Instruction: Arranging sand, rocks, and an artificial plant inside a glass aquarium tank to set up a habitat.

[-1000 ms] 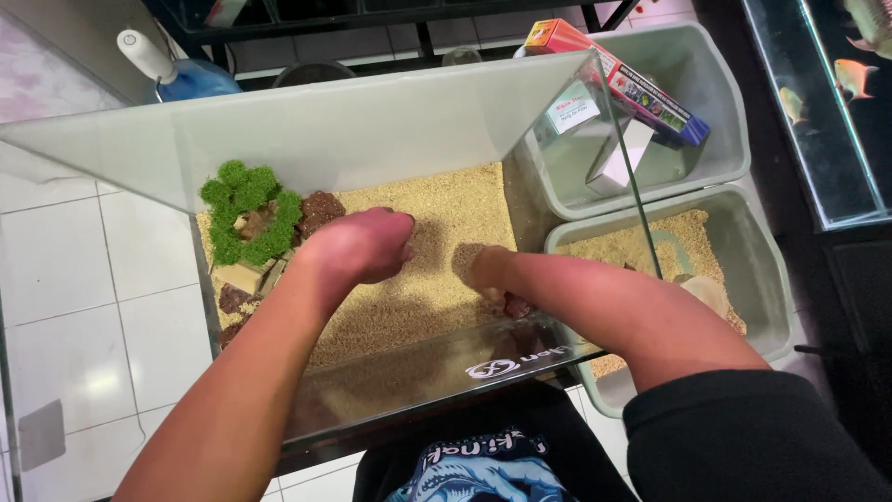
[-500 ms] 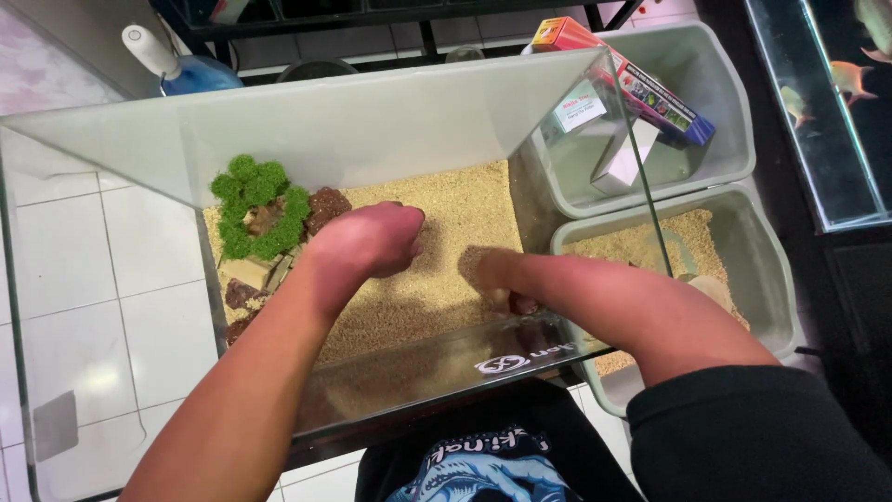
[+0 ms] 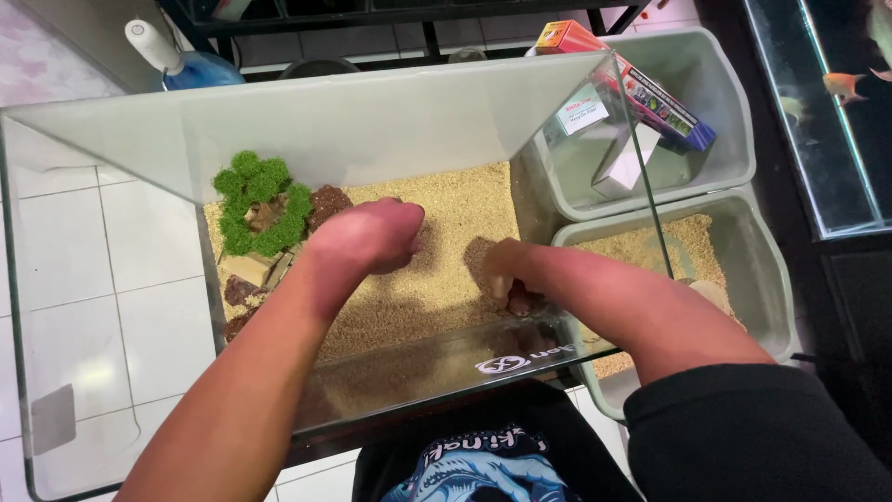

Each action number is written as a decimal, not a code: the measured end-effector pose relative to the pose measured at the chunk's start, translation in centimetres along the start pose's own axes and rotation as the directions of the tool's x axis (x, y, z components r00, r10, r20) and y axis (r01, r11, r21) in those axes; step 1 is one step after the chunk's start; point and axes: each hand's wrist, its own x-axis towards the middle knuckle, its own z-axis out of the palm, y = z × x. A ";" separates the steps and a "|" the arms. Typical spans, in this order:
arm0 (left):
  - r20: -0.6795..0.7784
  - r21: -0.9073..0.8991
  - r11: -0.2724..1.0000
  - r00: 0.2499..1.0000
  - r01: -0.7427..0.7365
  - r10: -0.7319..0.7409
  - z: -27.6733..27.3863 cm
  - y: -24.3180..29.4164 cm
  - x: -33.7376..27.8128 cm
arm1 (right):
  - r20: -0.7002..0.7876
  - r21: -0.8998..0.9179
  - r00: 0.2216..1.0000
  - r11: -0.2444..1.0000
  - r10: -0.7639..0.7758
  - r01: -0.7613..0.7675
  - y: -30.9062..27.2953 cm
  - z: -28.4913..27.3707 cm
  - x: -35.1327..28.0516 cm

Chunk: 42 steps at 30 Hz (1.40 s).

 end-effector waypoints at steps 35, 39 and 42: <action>-0.025 0.005 1.000 1.000 0.013 -0.013 -1.2 0.8 -1.1 | 0.170 -0.243 0.985 0.969 0.002 0.040 -0.9 -1.7 -1.2; -0.030 0.005 1.000 1.000 0.007 -0.007 -1.4 1.0 -1.6 | 0.125 -0.178 0.991 0.981 -0.052 0.074 -0.1 -1.5 2.6; -0.029 0.003 1.000 1.000 0.005 -0.005 -1.3 0.7 -1.3 | -0.027 -0.102 1.000 0.995 0.011 -0.014 -0.3 -1.5 0.5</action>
